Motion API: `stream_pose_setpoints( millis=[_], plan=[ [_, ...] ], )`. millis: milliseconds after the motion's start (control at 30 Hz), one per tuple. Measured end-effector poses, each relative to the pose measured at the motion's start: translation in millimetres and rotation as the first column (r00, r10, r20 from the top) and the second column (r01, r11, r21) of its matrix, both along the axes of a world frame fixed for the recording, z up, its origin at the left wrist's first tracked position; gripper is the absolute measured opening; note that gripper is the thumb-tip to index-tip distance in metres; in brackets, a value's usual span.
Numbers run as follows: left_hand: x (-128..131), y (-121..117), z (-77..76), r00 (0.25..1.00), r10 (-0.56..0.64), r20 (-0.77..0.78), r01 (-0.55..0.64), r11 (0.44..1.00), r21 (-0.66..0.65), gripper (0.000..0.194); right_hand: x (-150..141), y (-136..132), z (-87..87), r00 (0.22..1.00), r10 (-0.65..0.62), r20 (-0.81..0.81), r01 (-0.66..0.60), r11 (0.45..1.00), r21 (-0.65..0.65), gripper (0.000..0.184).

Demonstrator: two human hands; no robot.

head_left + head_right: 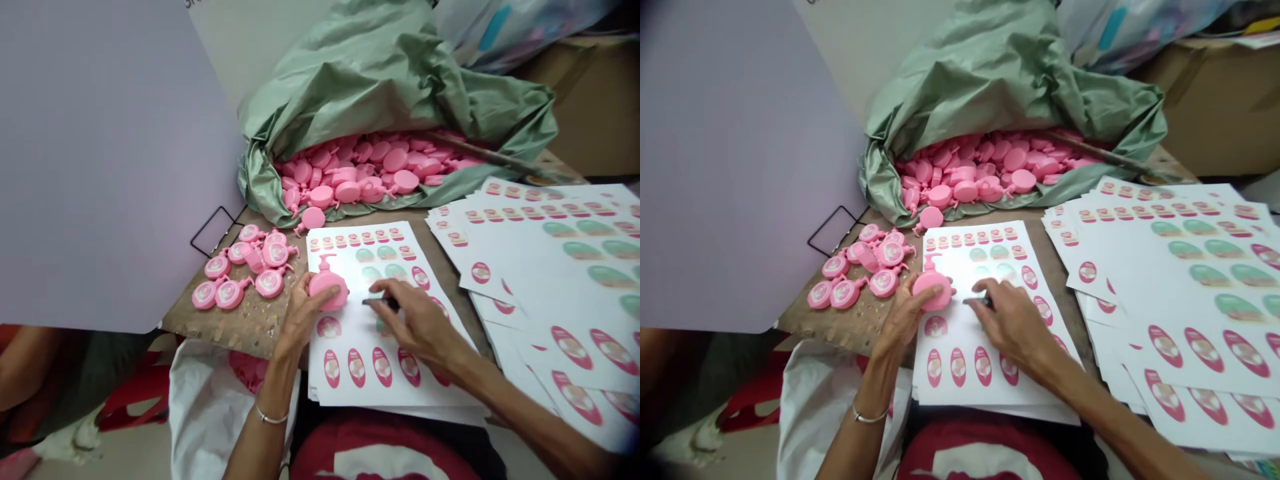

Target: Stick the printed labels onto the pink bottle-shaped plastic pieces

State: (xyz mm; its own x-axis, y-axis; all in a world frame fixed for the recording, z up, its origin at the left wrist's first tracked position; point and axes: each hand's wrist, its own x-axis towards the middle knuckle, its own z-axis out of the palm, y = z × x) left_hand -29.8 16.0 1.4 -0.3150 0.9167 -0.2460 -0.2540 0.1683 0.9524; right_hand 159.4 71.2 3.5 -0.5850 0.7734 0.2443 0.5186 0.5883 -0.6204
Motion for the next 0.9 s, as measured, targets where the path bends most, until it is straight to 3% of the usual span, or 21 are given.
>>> stream_pose_setpoints(
  millis=[100, 233, 500, 633, 767, 900],
  plan=[
    [0.1, 4.1, -6.1, 0.968, 0.021, 0.251, -0.025, 1.000, 0.012, 0.039, -17.4, -23.9, -21.8, 0.998, -0.014, 0.059, 0.006, 0.992, 0.122, 0.012],
    [0.9, 12.5, -16.2, 0.961, -0.019, 0.278, 0.010, 0.999, 0.035, 0.037, -31.2, -34.5, -35.4, 0.996, -0.012, 0.094, -0.008, 0.977, 0.214, 0.012],
    [-2.7, 14.3, -26.9, 0.954, -0.028, 0.298, 0.008, 0.998, 0.069, 0.037, -30.6, -34.2, -34.9, 0.984, 0.048, 0.172, -0.101, 0.944, 0.314, 0.018],
    [-2.4, 13.2, -30.1, 0.966, -0.043, 0.256, 0.023, 0.997, 0.080, 0.036, -31.6, -31.4, -37.5, 0.990, 0.089, 0.108, -0.112, 0.967, 0.230, 0.014],
    [-2.9, 12.6, -31.4, 0.967, -0.050, 0.250, 0.029, 0.996, 0.088, 0.038, -36.0, -34.4, -38.1, 0.996, 0.032, 0.082, -0.049, 0.975, 0.218, 0.015],
    [-4.2, 13.4, -23.3, 0.934, -0.039, 0.355, 0.018, 0.998, 0.064, 0.047, -35.0, -41.0, -23.0, 0.987, 0.118, -0.108, -0.087, 0.962, 0.258, 0.012]
  ],
)
